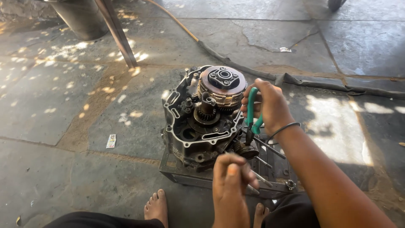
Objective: The recorder is seen disassembling and repairing a motorcycle engine, specifically working on the piston and internal gears using pliers and metal rods.
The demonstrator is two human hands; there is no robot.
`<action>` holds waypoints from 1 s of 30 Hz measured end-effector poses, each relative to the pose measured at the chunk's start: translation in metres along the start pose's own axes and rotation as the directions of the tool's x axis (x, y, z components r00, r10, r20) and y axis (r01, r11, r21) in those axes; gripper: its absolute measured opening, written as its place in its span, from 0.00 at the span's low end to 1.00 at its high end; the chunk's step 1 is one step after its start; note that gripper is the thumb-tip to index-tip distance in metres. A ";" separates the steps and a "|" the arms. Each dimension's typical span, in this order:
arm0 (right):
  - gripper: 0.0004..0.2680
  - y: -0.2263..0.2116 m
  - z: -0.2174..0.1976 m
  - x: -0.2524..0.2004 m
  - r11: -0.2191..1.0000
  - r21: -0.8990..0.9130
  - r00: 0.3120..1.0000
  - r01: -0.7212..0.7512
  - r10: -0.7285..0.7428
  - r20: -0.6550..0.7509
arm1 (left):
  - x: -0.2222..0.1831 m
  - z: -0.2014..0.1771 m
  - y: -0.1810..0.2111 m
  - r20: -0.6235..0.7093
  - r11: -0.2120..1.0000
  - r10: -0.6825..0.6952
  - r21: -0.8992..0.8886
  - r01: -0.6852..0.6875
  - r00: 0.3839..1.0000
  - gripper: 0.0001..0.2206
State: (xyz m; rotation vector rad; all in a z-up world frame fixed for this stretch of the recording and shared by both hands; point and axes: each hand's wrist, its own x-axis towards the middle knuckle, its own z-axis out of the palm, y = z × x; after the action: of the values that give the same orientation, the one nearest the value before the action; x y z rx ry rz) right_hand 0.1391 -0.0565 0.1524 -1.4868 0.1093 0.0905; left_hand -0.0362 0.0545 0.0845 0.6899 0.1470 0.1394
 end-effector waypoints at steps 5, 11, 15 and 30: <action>0.17 0.008 -0.005 0.000 0.998 -0.018 0.998 0.061 -0.061 -0.002 | 0.062 0.040 0.045 0.393 0.880 0.174 0.349 -0.322 0.903 0.18; 0.14 -0.003 -0.006 -0.006 0.930 -0.270 0.968 0.251 -0.244 0.059 | 0.127 0.082 0.098 0.499 0.499 -0.299 0.808 -0.312 0.813 0.44; 0.14 -0.005 0.002 -0.011 0.999 -0.040 0.999 0.036 -0.037 -0.013 | 0.146 0.063 0.087 0.606 0.336 -0.347 0.793 -0.509 0.716 0.54; 0.19 -0.002 -0.011 -0.015 0.927 -0.249 0.957 0.279 -0.289 -0.005 | 0.127 0.063 0.019 0.452 0.536 -0.080 0.771 -0.344 0.888 0.39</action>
State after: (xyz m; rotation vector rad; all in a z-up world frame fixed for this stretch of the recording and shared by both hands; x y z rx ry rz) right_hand 0.1245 -0.0679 0.1555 -1.7387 -0.0892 -0.1680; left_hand 0.0986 0.0524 0.1331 1.7123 -0.3230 0.0478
